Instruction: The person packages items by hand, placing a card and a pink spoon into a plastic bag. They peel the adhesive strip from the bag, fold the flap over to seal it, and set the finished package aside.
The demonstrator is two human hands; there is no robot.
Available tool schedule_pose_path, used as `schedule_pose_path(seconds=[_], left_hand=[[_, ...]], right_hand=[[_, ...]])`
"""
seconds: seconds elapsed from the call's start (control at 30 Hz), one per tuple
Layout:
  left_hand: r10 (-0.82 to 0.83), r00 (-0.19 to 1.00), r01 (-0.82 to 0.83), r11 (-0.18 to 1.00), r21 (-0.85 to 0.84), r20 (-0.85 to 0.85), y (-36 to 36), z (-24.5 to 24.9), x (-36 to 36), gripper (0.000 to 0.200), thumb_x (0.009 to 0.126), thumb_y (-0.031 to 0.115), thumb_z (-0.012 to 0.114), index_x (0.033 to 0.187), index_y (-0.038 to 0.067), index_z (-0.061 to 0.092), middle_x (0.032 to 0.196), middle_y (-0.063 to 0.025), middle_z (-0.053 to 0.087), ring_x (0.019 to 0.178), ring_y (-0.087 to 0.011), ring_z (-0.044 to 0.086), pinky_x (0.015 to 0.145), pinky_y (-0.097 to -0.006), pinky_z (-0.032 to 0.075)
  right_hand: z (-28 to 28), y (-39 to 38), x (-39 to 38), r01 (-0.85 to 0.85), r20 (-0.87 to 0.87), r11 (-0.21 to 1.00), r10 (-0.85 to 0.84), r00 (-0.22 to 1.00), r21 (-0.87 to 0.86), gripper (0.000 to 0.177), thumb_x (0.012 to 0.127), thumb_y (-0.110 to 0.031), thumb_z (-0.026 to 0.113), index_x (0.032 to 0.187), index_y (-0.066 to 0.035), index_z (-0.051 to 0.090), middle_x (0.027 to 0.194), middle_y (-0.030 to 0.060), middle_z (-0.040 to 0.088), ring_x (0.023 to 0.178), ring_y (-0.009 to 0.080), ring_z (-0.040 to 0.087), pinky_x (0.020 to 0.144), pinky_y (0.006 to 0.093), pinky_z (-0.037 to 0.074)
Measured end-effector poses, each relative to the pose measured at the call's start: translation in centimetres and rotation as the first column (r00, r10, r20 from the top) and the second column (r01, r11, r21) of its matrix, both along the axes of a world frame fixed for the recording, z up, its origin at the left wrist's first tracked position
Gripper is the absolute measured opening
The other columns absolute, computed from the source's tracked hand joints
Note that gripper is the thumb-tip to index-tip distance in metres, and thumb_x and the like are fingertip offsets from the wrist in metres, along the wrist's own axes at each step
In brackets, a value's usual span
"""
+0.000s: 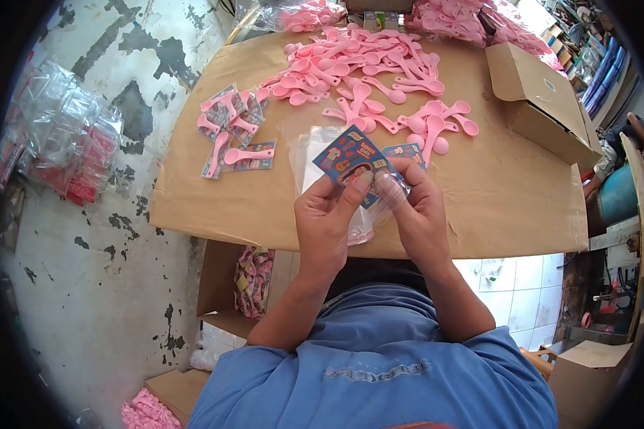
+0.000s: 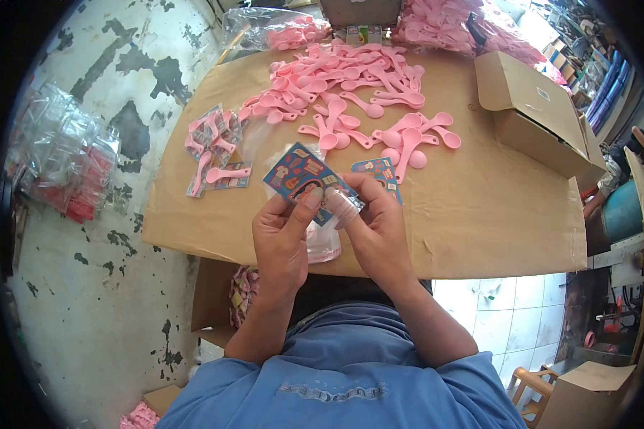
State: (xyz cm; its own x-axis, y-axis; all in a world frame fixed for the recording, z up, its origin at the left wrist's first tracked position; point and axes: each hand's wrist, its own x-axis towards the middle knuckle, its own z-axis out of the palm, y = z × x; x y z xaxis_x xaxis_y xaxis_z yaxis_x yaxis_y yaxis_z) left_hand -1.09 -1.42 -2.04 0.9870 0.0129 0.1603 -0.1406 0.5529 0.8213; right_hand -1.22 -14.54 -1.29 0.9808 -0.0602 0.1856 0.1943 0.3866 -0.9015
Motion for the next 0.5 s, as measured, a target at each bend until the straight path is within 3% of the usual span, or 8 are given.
schedule_pose_path(seconds=[0.1,0.2,0.3,0.33,0.5], left_hand=[[-0.041,0.999,0.041,0.999,0.014,0.027,0.3,-0.6,0.3,0.041,0.098,0.002,0.066,0.139,-0.002,0.058,0.127,-0.0169,0.070,0.118,-0.0198,0.067,0.102,-0.0345,0.053],[-0.099,0.989,0.114,0.984,-0.140,0.111,0.2,0.6,0.6,0.060,0.101,0.001,0.057,0.157,0.006,0.037,0.144,-0.0238,0.058,0.136,-0.0313,0.057,0.110,-0.0421,0.051],[-0.173,0.978,0.198,0.946,-0.255,0.118,0.4,1.8,0.8,0.068,0.103,0.003,0.050,0.164,0.015,0.022,0.152,-0.0274,0.048,0.144,-0.0390,0.047,0.114,-0.0502,0.048],[-0.180,0.975,0.211,0.936,-0.281,0.133,0.4,1.6,1.1,0.068,0.103,0.006,0.050,0.164,0.019,0.023,0.150,-0.0265,0.050,0.141,-0.0382,0.051,0.113,-0.0534,0.049],[-0.236,0.952,0.296,0.870,-0.393,0.195,0.6,0.8,1.1,0.063,0.104,0.007,0.051,0.162,0.016,0.027,0.136,-0.0233,0.060,0.126,-0.0340,0.063,0.107,-0.0518,0.054]], right_hand=[[-1.6,-0.3,-0.3,-0.067,-0.018,0.998,0.067,0.998,0.003,0.019,0.100,-0.012,0.071,0.114,0.000,0.066,0.092,0.0001,0.070,0.079,0.0034,0.062,0.069,0.0206,0.050],[-2.4,-0.6,-1.0,-0.098,-0.079,0.995,0.097,0.992,-0.011,0.018,0.099,-0.013,0.073,0.111,-0.001,0.066,0.088,-0.0007,0.070,0.075,0.0024,0.060,0.064,0.0203,0.049],[-2.2,-0.5,-1.9,-0.138,-0.148,0.990,0.142,0.979,0.032,0.017,0.097,-0.014,0.075,0.105,-0.003,0.065,0.084,-0.0014,0.068,0.069,0.0016,0.059,0.057,0.0196,0.045],[-2.1,-0.4,-2.1,-0.156,-0.170,0.986,0.163,0.972,0.056,0.017,0.096,-0.014,0.076,0.102,-0.004,0.065,0.082,-0.0016,0.068,0.067,0.0013,0.058,0.055,0.0193,0.044],[-1.3,0.1,-2.7,-0.123,-0.189,0.992,0.127,0.974,0.031,0.020,0.094,-0.015,0.079,0.096,-0.007,0.061,0.080,-0.0016,0.066,0.062,0.0014,0.056,0.049,0.0185,0.041]])
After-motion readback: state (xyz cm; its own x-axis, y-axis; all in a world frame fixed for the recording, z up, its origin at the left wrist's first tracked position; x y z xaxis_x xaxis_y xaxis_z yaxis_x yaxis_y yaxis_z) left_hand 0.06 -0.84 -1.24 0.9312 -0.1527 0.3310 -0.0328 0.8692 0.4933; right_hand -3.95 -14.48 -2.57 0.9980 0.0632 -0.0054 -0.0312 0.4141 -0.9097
